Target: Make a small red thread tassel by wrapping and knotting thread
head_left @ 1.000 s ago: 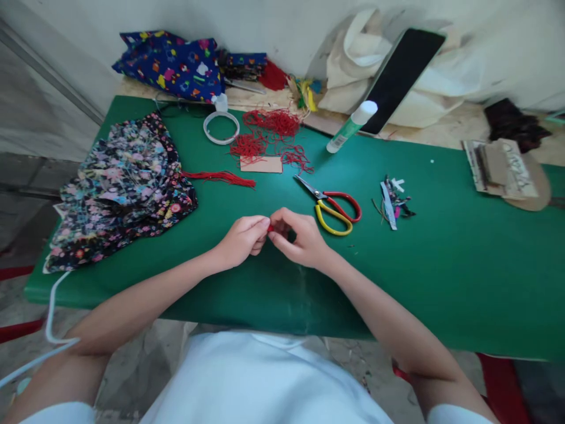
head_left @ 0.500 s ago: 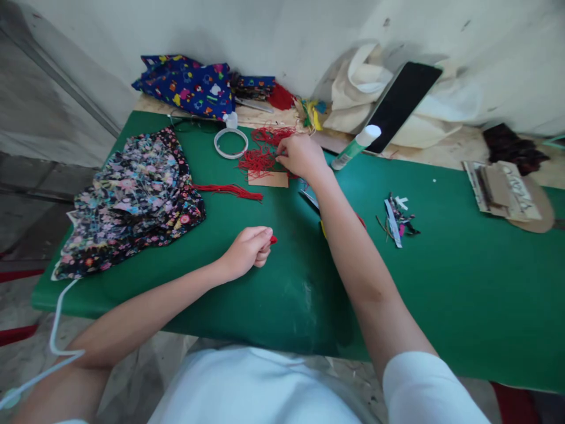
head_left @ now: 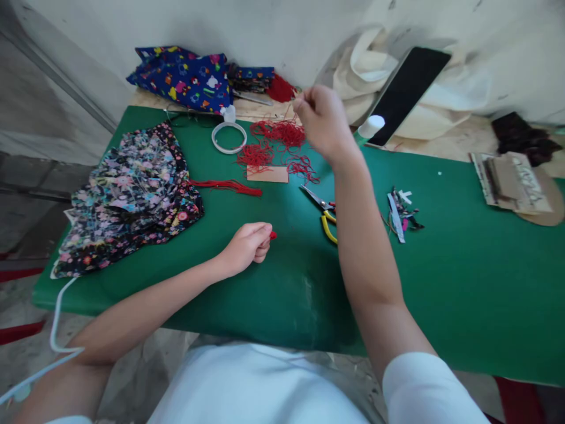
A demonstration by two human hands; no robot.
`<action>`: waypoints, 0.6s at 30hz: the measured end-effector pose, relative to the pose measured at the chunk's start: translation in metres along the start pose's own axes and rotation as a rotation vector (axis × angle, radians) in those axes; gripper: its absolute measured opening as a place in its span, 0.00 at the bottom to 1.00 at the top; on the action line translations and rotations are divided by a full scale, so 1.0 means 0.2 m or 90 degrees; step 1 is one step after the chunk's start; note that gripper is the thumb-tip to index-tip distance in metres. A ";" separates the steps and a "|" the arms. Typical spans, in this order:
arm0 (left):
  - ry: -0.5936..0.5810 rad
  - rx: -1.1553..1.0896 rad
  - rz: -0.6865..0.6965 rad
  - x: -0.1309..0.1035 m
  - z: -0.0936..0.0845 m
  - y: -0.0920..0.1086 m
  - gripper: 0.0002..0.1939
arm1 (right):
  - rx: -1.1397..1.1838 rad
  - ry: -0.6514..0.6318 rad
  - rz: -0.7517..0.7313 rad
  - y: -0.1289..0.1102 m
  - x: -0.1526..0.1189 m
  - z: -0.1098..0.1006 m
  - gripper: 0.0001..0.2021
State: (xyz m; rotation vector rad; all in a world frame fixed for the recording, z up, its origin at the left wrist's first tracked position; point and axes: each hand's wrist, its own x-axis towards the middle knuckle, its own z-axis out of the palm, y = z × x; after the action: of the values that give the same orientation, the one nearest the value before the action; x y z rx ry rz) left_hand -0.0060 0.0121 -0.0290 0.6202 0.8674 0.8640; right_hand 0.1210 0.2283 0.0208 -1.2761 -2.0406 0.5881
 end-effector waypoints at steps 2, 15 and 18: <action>0.004 0.004 -0.004 0.00 0.00 0.00 0.22 | 0.128 0.007 -0.034 -0.05 -0.02 -0.06 0.10; 0.008 0.025 -0.001 0.00 0.00 0.00 0.23 | 0.232 -0.146 -0.083 -0.06 -0.04 0.02 0.08; 0.008 0.026 -0.004 0.00 0.00 0.00 0.24 | 0.141 -0.209 -0.081 -0.03 -0.03 0.06 0.11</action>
State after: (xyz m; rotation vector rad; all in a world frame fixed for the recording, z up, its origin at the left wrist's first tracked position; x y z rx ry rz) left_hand -0.0063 0.0124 -0.0281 0.6482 0.8993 0.8470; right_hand 0.1106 0.2197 0.0151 -0.9618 -2.2249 0.9856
